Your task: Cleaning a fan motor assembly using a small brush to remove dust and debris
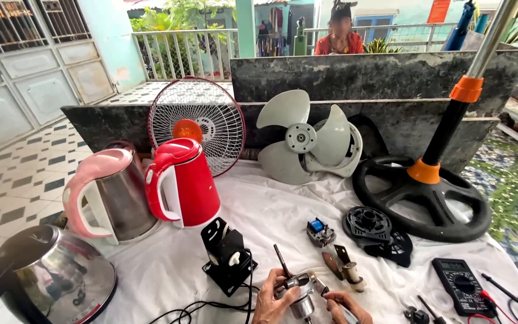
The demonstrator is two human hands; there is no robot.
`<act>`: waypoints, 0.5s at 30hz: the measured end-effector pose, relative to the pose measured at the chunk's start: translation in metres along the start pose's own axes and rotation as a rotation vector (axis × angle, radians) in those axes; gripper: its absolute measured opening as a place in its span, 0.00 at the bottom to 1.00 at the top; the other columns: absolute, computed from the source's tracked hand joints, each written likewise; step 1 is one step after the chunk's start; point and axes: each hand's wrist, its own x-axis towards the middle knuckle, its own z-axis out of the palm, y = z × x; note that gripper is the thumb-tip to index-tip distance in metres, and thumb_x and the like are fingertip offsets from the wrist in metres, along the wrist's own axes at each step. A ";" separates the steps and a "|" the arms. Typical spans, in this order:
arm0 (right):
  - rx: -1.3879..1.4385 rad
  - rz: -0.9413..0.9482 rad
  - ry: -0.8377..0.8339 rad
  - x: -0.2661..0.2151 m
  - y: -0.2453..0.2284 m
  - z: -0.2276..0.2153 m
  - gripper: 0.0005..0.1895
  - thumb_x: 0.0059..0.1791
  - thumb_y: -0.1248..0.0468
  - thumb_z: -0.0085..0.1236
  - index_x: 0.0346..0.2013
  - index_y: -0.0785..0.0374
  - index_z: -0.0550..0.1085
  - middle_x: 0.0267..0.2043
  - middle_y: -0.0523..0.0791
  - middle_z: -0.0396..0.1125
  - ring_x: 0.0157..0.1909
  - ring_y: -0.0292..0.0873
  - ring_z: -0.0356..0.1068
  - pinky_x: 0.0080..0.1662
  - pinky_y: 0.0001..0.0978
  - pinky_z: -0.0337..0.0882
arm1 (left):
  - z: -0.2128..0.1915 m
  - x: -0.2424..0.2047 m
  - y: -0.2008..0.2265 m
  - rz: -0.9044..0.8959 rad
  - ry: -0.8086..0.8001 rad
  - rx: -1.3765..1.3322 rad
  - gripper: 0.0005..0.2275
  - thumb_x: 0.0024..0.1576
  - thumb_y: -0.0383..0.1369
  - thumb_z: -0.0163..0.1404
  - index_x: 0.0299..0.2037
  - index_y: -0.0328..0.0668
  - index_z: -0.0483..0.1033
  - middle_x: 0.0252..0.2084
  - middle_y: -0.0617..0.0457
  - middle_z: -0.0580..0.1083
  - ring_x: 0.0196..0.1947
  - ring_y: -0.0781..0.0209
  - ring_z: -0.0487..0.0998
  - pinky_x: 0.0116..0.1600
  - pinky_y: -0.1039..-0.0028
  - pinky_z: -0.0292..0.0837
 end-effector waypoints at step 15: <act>-0.662 -0.303 -0.180 0.083 0.089 0.008 0.13 0.45 0.43 0.64 0.45 0.23 0.81 0.51 0.24 0.73 0.48 0.22 0.82 0.52 0.16 0.77 | -0.001 -0.004 0.012 -0.048 -0.007 -0.009 0.22 0.46 0.50 0.56 0.50 0.57 0.76 0.48 0.60 0.80 0.50 0.69 0.79 0.60 0.77 0.71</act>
